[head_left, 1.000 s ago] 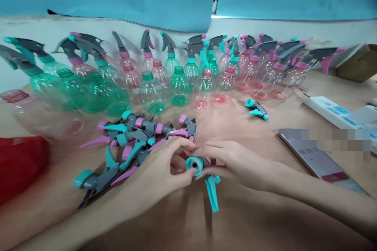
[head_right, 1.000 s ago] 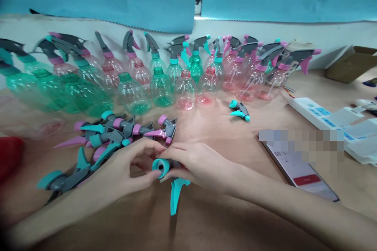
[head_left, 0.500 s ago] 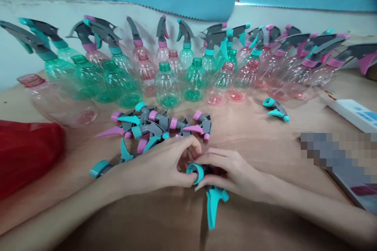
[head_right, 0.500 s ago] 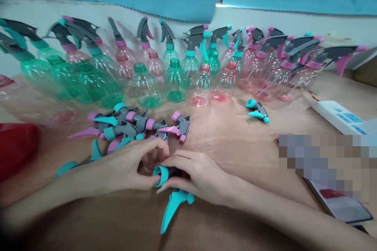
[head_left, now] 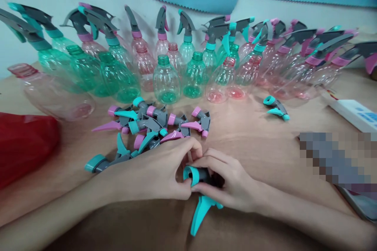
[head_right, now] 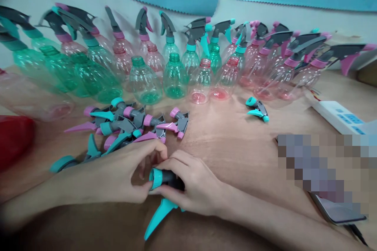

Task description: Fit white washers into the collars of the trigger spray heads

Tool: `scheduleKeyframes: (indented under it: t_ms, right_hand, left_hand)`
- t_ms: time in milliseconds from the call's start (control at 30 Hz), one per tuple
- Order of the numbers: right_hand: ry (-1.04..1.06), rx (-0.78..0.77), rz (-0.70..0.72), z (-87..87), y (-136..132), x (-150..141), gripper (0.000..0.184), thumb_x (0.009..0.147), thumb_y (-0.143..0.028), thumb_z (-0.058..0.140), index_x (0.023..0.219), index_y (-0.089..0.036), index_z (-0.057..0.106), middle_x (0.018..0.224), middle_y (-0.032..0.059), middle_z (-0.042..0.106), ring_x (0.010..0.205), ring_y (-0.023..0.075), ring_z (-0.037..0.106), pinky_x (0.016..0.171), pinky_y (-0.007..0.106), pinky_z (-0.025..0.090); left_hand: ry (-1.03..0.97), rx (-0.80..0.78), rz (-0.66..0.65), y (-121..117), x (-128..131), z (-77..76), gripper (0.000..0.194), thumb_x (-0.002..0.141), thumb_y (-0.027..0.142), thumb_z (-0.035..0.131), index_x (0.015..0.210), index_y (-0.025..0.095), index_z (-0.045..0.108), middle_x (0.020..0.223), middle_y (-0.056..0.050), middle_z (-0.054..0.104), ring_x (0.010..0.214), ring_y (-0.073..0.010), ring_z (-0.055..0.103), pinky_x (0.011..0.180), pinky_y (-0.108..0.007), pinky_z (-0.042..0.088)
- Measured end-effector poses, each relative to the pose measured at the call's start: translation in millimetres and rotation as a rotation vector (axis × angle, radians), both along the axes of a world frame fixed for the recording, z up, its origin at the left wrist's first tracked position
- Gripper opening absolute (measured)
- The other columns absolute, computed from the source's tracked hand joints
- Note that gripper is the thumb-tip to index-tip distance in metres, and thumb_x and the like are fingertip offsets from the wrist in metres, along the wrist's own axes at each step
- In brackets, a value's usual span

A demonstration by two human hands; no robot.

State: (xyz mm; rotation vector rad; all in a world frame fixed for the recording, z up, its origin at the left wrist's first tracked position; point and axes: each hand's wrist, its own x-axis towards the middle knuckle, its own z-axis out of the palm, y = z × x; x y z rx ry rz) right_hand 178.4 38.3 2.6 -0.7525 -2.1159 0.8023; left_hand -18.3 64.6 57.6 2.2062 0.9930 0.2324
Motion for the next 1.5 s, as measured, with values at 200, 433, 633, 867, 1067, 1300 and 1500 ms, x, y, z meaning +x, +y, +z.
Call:
scheduleKeyframes:
  t_ms: [200, 433, 633, 867, 1067, 1300, 1500]
  right_hand:
    - [0.002, 0.138, -0.149, 0.7, -3, 0, 0.019, 0.087, -0.028, 0.061, 0.102, -0.016, 0.059, 0.082, 0.0050, 0.063, 0.072, 0.0158, 0.059, 0.061, 0.028, 0.053]
    - [0.002, 0.207, -0.277, -2.1, -4, 2, 0.026, 0.087, -0.022, 0.061, 0.111, -0.017, 0.055, 0.086, 0.0060, 0.062, 0.075, 0.0177, 0.057, 0.062, 0.030, 0.050]
    - [-0.106, 0.257, -0.327, -2.6, -2, 2, 0.030, 0.085, -0.027, 0.065, 0.113, -0.020, 0.058, 0.093, 0.0067, 0.068, 0.084, 0.0226, 0.057, 0.074, 0.039, 0.046]
    - [-0.206, 0.346, -0.395, 0.8, -4, 0, 0.025, 0.085, -0.030, 0.064, 0.110, -0.029, 0.062, 0.085, 0.0003, 0.072, 0.083, 0.0235, 0.061, 0.098, 0.052, 0.029]
    - [-0.177, 0.325, -0.364, 1.0, -3, -1, 0.023, 0.083, -0.028, 0.065, 0.106, -0.025, 0.063, 0.084, 0.0020, 0.072, 0.087, 0.0236, 0.064, 0.103, 0.052, 0.025]
    - [-0.135, 0.262, -0.397, 1.5, -2, 2, 0.022, 0.083, -0.032, 0.068, 0.101, -0.023, 0.062, 0.086, 0.0018, 0.072, 0.081, 0.0205, 0.064, 0.103, 0.049, 0.027]
    - [-0.065, 0.169, -0.350, 0.9, 1, 6, 0.021, 0.085, -0.031, 0.066, 0.104, -0.023, 0.059, 0.091, 0.0016, 0.072, 0.086, 0.0192, 0.065, 0.106, 0.047, 0.027]
  left_hand:
    - [-0.014, 0.019, 0.033, -4, 5, 7.7, 0.030, 0.070, 0.009, 0.053, 0.095, 0.025, 0.049, 0.088, 0.005, 0.056, 0.076, -0.0126, 0.056, 0.062, -0.022, 0.041]
    - [-0.007, 0.329, 0.156, -15, 8, 1.5, 0.024, 0.076, 0.010, 0.051, 0.097, 0.021, 0.048, 0.099, 0.001, 0.056, 0.083, -0.0154, 0.058, 0.068, -0.028, 0.045]
    - [0.288, 0.560, -0.007, -18, 9, 12.2, 0.017, 0.086, 0.012, 0.046, 0.074, 0.018, 0.057, 0.080, -0.006, 0.061, 0.081, -0.0252, 0.058, 0.070, -0.042, 0.050]
    - [0.407, 0.858, -0.225, -26, 9, 4.7, 0.032, 0.086, 0.005, 0.040, 0.065, 0.017, 0.060, 0.067, -0.004, 0.059, 0.068, -0.0216, 0.053, 0.061, -0.038, 0.049]
    - [0.191, 0.700, 0.062, -25, 13, -4.2, 0.025, 0.083, 0.011, 0.040, 0.061, 0.020, 0.048, 0.065, -0.002, 0.050, 0.069, -0.0186, 0.049, 0.059, -0.033, 0.043]
    - [0.146, 0.688, 0.139, -11, 4, 11.1, 0.019, 0.078, 0.010, 0.042, 0.063, 0.019, 0.048, 0.068, -0.002, 0.051, 0.069, -0.0179, 0.049, 0.059, -0.032, 0.038]
    - [0.013, 0.290, 0.214, 0, -3, 24.2, 0.011, 0.070, 0.017, 0.051, 0.060, 0.019, 0.054, 0.061, 0.005, 0.055, 0.055, -0.0096, 0.049, 0.052, -0.023, 0.035]
